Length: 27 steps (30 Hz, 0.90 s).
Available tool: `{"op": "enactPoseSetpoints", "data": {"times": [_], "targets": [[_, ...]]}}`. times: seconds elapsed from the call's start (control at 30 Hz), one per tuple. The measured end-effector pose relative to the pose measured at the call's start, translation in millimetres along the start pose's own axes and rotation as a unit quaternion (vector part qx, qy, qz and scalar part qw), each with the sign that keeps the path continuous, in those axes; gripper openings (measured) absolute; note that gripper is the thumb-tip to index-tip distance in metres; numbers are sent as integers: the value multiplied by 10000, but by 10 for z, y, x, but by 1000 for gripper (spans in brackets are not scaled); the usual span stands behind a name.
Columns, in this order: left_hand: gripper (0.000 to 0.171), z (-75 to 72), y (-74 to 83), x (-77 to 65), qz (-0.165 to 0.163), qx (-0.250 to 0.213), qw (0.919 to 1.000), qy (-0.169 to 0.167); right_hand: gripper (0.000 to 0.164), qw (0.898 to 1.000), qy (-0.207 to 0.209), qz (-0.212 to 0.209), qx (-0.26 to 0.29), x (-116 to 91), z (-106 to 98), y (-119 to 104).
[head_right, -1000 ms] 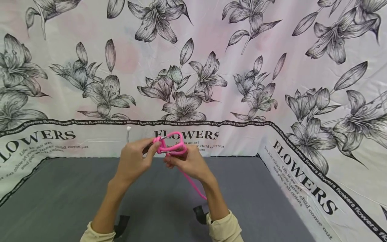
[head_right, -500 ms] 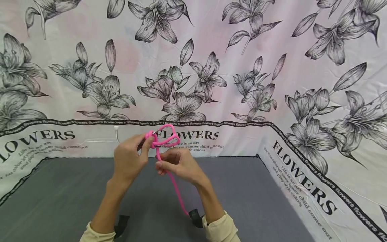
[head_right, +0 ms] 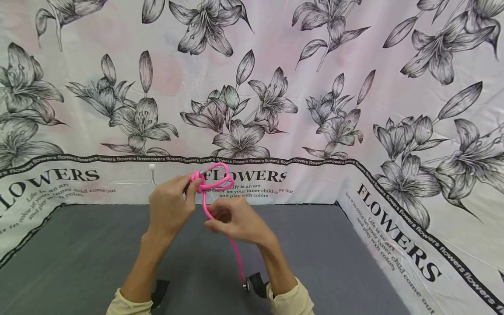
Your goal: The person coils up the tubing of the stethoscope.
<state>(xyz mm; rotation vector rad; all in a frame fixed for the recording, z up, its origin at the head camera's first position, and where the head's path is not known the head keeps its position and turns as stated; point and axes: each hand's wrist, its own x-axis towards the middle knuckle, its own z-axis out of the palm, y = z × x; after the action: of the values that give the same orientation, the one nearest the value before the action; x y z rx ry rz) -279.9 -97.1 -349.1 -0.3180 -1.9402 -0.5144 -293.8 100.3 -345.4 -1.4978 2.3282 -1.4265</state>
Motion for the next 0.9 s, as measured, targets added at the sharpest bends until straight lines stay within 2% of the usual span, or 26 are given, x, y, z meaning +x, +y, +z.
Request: {"op": "enactPoseSetpoints", "data": {"times": [0.1, 0.2, 0.43, 0.6, 0.77, 0.83, 0.9], "targets": [[35, 8, -1, 3, 191, 78, 9998, -4, 12, 9959, 167, -273, -841, -14, -7, -74], [41, -2, 9, -3, 412, 126, 9990, -111, 11, 9847, 496, -472, -1602, -34, 2, -157], [35, -40, 45, -26, 811, 417, 9936, -668, 7, 9451, 1257, -534, -2967, -62, 50, -288], [27, 29, 75, -45, 1169, 449, 9894, -729, 3, 9237, 1858, -721, -3271, -60, 13, -250], [29, 50, 112, -47, 1319, 460, 9866, -847, 8, 9015, 2355, -812, -3539, -34, 0, -178], [32, 49, 129, -46, 1395, 437, 9846, -960, 9, 8949, 2559, -818, -3564, -23, -5, -154], [27, 46, 141, -43, 1502, 414, 9823, -1044, 9, 8898, 2749, -783, -3558, -16, -7, -139]]}}
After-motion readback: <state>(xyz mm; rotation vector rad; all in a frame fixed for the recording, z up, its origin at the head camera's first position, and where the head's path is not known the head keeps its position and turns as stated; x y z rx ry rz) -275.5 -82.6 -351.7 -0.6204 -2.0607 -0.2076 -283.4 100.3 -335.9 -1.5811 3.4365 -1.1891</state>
